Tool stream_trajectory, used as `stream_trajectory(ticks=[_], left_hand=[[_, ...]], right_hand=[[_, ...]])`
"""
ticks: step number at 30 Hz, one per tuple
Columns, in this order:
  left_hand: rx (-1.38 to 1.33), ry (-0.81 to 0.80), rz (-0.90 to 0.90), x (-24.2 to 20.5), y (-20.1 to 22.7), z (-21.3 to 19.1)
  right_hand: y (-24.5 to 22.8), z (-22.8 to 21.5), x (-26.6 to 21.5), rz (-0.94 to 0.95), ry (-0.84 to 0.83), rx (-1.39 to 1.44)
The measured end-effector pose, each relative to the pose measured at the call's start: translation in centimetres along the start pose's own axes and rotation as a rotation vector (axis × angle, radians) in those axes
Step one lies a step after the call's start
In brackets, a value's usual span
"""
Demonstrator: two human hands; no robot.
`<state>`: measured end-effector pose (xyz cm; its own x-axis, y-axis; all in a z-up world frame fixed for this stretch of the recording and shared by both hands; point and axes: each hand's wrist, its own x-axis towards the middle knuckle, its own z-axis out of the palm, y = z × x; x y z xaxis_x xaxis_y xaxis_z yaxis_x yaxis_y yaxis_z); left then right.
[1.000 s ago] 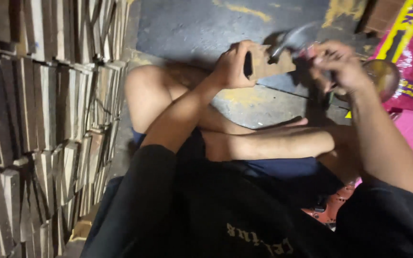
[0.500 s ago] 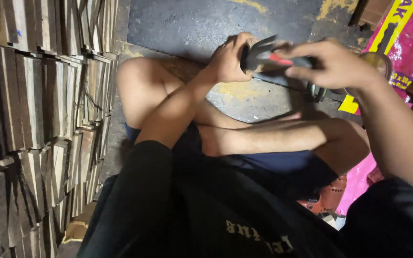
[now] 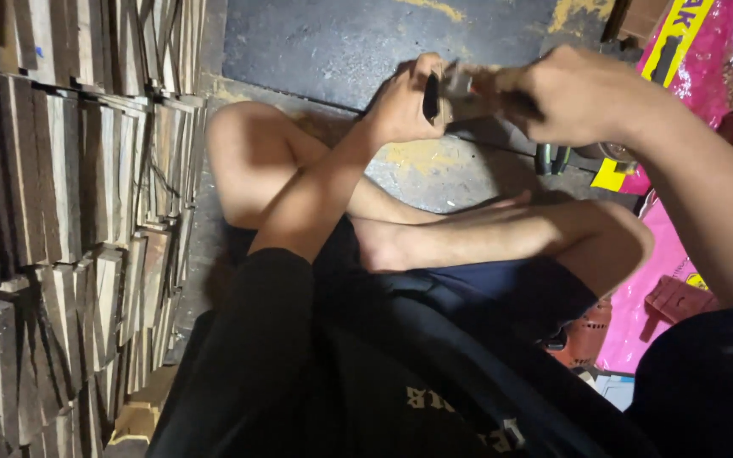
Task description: Assembling small wooden boxes or birdhouses by nailing wooden panels together.
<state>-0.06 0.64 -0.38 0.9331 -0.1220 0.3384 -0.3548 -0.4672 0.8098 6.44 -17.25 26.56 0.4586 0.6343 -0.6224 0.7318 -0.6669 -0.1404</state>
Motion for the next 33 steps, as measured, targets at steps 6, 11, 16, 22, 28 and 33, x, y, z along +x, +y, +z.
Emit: stream_trajectory(ticks=[6,11,16,22,28,33], left_hand=[[-0.028,-0.098,-0.104,0.8,0.1,-0.4],[0.029,-0.029,-0.041,0.3,-0.2,0.0],[0.001,-0.109,-0.190,1.1,4.1,-3.2],[0.134,0.071,-0.217,-0.8,0.5,3.3],[0.154,0.258,-0.167,-1.1,1.1,4.8],[0.159,0.320,-0.105,-1.2,1.4,4.4]], right_hand=[[-1.5,-0.1,0.6,-0.059,0.008,-0.013],[-2.4,-0.3,0.0,-0.128,0.140,-0.136],[-2.2,-0.1,-1.4,-0.078,0.162,-0.073],[-2.7,7.1,-6.0,-0.239,0.922,0.631],[-3.7,17.7,-5.3,0.027,1.173,1.011],[-4.7,17.7,-5.7,0.032,1.383,0.991]])
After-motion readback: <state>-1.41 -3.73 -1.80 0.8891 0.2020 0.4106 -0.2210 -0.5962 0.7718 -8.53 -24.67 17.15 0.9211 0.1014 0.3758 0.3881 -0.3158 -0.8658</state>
